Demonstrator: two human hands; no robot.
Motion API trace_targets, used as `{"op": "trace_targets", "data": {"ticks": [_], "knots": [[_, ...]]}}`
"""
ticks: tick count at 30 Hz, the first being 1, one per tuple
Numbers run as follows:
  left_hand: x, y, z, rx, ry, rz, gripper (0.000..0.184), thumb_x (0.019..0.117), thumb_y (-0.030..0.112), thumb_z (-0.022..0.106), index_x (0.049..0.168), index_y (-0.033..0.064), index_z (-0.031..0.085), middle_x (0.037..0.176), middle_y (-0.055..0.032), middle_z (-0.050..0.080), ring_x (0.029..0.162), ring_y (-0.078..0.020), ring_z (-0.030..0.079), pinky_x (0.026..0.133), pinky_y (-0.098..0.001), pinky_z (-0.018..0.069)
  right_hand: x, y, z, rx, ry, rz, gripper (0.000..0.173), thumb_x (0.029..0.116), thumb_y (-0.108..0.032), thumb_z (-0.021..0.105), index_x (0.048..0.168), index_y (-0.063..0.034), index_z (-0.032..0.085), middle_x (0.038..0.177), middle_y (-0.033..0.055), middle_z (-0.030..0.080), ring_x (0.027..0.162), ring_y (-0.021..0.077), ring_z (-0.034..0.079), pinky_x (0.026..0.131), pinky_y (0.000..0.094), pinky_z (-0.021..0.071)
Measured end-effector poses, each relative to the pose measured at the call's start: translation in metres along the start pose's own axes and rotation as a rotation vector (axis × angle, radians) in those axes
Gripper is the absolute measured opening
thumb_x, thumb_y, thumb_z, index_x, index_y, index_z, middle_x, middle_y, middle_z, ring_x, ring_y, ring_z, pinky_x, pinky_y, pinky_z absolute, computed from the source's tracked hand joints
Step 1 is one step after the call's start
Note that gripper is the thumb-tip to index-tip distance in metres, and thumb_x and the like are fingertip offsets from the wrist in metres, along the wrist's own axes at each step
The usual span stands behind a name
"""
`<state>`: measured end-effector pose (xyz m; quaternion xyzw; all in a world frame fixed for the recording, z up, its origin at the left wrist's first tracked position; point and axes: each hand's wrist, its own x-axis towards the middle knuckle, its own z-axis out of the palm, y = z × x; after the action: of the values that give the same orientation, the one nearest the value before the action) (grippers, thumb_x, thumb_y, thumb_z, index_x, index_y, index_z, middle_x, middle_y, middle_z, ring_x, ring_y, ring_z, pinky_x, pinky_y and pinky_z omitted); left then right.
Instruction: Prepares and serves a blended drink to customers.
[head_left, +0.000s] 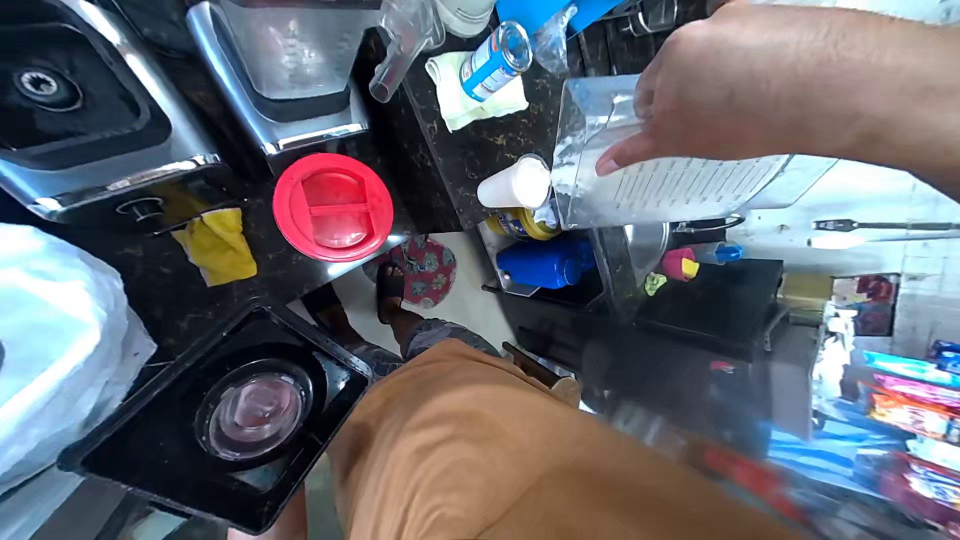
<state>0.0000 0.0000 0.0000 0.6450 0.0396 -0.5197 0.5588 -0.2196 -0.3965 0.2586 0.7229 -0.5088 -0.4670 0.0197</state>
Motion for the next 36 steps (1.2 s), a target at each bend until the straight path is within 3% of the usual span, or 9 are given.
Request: {"op": "trace_targets", "data": {"ticks": [3,5,8,10,14,18,29,33,36], "knots": [[-0.005,0.069,0.092,-0.009,-0.059,-0.039,0.015,0.0847,-0.025,0.045,0.090,-0.0179,0.057,0.070,-0.0080,0.068,0.069,0.0008,0.064,0.076,-0.0124,0.0530,-0.013,0.036,0.028,0.222,0.093,0.019,0.054,0.0879,-0.053,0.077,0.070,-0.0052,0.060,0.061,0.0128,0.055,0.059,0.0328,0.059,0.053,0.0569,0.0466],[-0.006,0.083,0.088,0.020,-0.387,0.151,0.012,0.0918,-0.016,0.046,0.097,-0.0154,0.057,0.083,-0.0027,0.070,0.084,0.0057,0.065,0.086,-0.0100,0.0514,-0.030,0.063,0.066,0.427,0.163,0.078,0.052,0.0868,-0.052,0.079,0.072,-0.0053,0.063,0.063,0.0132,0.057,0.061,0.0334,0.060,0.055,0.0601,0.0476],[0.002,0.093,0.092,-0.258,-0.253,0.176,0.023,0.0993,-0.012,0.038,0.094,-0.0011,0.058,0.082,-0.0003,0.069,0.082,-0.0003,0.066,0.082,-0.0154,0.0556,-0.067,0.084,0.158,0.825,0.368,0.219,0.052,0.0862,-0.052,0.079,0.083,-0.0009,0.069,0.068,0.0165,0.063,0.060,0.0325,0.061,0.057,0.0606,0.0501],[0.061,0.075,0.039,-0.469,-0.734,0.328,0.029,0.1077,0.006,0.042,0.125,0.0008,0.064,0.119,-0.0044,0.072,0.112,-0.0076,0.067,0.100,-0.0224,0.0524,-0.097,0.069,0.218,1.084,0.501,0.360,0.051,0.0855,-0.053,0.078,0.089,-0.0031,0.069,0.069,0.0086,0.063,0.056,0.0205,0.059,0.054,0.0471,0.0537],[0.076,0.117,0.038,-0.729,-0.391,0.212,0.027,0.1058,0.018,0.046,0.100,0.0075,0.070,0.098,-0.0070,0.075,0.094,-0.0143,0.073,0.086,-0.0308,0.0611,-0.130,-0.005,0.257,1.664,0.738,0.373,0.024,0.0754,-0.040,0.084,0.079,-0.0273,0.063,0.064,-0.0168,0.063,0.052,0.0001,0.060,0.049,0.0220,0.0545],[0.088,0.128,-0.008,-0.842,-0.488,0.324,0.017,0.0974,0.008,0.055,0.100,0.0005,0.070,0.098,-0.0104,0.074,0.095,-0.0175,0.072,0.090,-0.0342,0.0583,-0.095,-0.091,0.216,1.950,0.690,-0.200,0.017,0.0836,-0.039,0.083,0.097,-0.0430,0.073,0.081,-0.0204,0.072,0.064,-0.0022,0.066,0.058,0.0197,0.0579],[0.011,0.097,-0.060,-0.813,-0.448,0.494,0.026,0.0983,0.016,0.063,0.119,0.0018,0.070,0.118,-0.0117,0.073,0.113,-0.0193,0.070,0.102,-0.0360,0.0558,0.118,-0.320,-0.018,1.890,0.794,-0.638,0.037,0.0847,-0.037,0.084,0.074,-0.0092,0.062,0.058,-0.0038,0.055,0.047,0.0050,0.048,0.047,0.0260,0.0451],[-0.019,0.150,-0.008,-0.637,0.185,0.376,0.014,0.0963,-0.002,0.053,0.098,-0.0021,0.067,0.090,-0.0093,0.075,0.090,-0.0108,0.073,0.088,-0.0247,0.0595,0.169,-0.346,-0.070,1.908,0.878,-0.642,0.044,0.0813,-0.039,0.087,0.066,-0.0125,0.056,0.055,-0.0062,0.050,0.049,0.0044,0.046,0.051,0.0267,0.0435],[0.007,0.169,-0.033,-0.391,0.198,0.438,0.011,0.1009,0.005,0.052,0.109,0.0001,0.059,0.093,-0.0068,0.067,0.089,-0.0080,0.066,0.085,-0.0248,0.0571,0.186,-0.349,-0.071,1.900,0.894,-0.591,0.045,0.0816,-0.042,0.086,0.067,-0.0108,0.057,0.058,-0.0041,0.051,0.050,0.0071,0.047,0.052,0.0294,0.0451]]}}
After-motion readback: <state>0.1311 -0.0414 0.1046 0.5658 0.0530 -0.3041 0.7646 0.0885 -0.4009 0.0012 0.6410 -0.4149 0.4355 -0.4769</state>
